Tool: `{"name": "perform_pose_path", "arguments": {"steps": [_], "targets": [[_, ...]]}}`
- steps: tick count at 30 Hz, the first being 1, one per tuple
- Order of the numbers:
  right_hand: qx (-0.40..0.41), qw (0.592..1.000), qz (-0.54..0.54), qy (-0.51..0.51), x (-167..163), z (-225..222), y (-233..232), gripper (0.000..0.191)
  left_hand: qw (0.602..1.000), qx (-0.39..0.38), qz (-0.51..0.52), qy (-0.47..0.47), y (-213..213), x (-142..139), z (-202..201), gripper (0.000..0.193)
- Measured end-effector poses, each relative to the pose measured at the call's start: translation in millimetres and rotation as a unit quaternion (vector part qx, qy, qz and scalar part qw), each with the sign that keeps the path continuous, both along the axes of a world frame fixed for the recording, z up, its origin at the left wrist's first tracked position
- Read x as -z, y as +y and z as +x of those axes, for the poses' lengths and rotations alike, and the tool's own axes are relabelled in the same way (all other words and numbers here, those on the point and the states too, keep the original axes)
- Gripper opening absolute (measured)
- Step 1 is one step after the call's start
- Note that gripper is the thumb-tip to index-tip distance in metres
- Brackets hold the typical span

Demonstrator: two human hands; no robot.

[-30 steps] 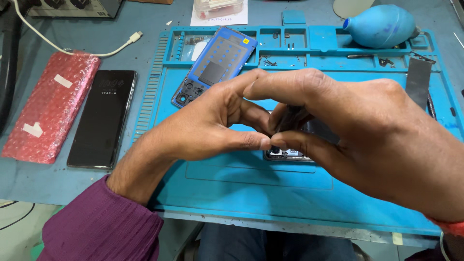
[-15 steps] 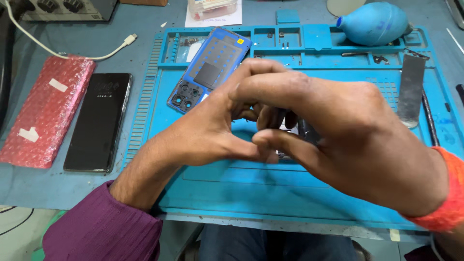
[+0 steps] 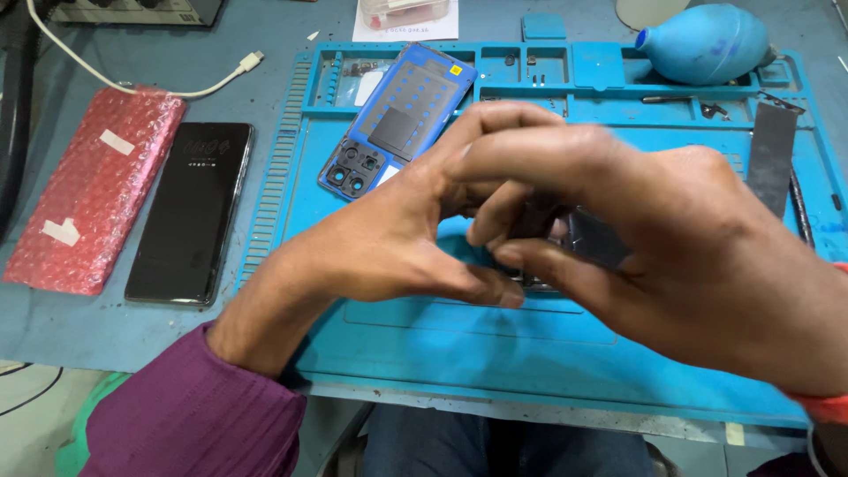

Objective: The person uses a screwdriver to unscrew components inside an opened smartphone on a blue repair mat, then removes the camera module and places it on a blue phone housing. They then peel a black adhesive film off the phone's interior, exposing the battery and internal parts.

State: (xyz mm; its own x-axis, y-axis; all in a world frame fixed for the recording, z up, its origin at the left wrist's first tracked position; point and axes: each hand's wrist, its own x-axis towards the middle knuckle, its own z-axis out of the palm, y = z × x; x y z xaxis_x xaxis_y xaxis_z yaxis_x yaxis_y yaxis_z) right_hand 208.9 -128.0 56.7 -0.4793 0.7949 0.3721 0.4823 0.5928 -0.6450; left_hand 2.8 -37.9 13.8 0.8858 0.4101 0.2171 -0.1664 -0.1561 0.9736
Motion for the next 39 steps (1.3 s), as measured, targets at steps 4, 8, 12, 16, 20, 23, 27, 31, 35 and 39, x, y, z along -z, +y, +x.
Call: {"name": "perform_pose_path", "arguments": {"steps": [4, 8, 12, 16, 20, 23, 27, 31, 35, 39], "targets": [[-0.018, 0.999, 0.033, -0.022, 0.8, 0.6, 0.1, 0.059, 0.993, 0.029, -0.111, 0.009, 1.3, 2.3, -4.2, 0.08], [-0.012, 0.999, 0.05, -0.012, 1.2, 1.5, 0.8, 0.058, 0.999, -0.035, 0.03, 0.002, -0.3, 6.1, 2.5, 0.081], [0.019, 0.998, 0.049, -0.029, 1.1, 3.0, 1.6, 0.056, 1.0, -0.011, 0.0, -0.022, 1.1, 3.4, 2.1, 0.089], [-0.046, 0.999, 0.02, -0.009, 1.3, 3.9, 2.1, 0.054, 0.996, -0.011, -0.043, 0.077, 1.9, 2.1, -0.9, 0.068], [-0.052, 0.998, 0.031, -0.003, 2.5, 3.2, 1.8, 0.053, 1.0, -0.016, 0.005, 0.016, 0.7, 8.6, 3.2, 0.071], [-0.002, 1.0, 0.013, -0.007, 3.0, 2.6, 1.3, 0.057, 0.999, -0.018, 0.02, 0.032, 0.3, 15.5, 5.1, 0.076], [0.002, 0.999, 0.038, -0.033, 2.6, 2.5, 1.0, 0.058, 0.998, 0.033, -0.037, 0.034, 6.2, 18.6, -2.5, 0.074], [-0.033, 0.998, 0.043, -0.014, 1.9, 2.4, 1.1, 0.059, 1.0, -0.011, -0.026, -0.006, 6.1, 21.5, 0.8, 0.078], [0.001, 0.998, 0.052, -0.022, 1.2, 2.5, 1.4, 0.06, 0.999, -0.02, 0.019, 0.024, 2.3, 21.1, 3.9, 0.081], [0.003, 0.998, 0.062, -0.029, 0.4, 2.9, 1.8, 0.055, 0.999, 0.025, -0.048, 0.004, 7.0, 15.0, -3.6, 0.078]]}}
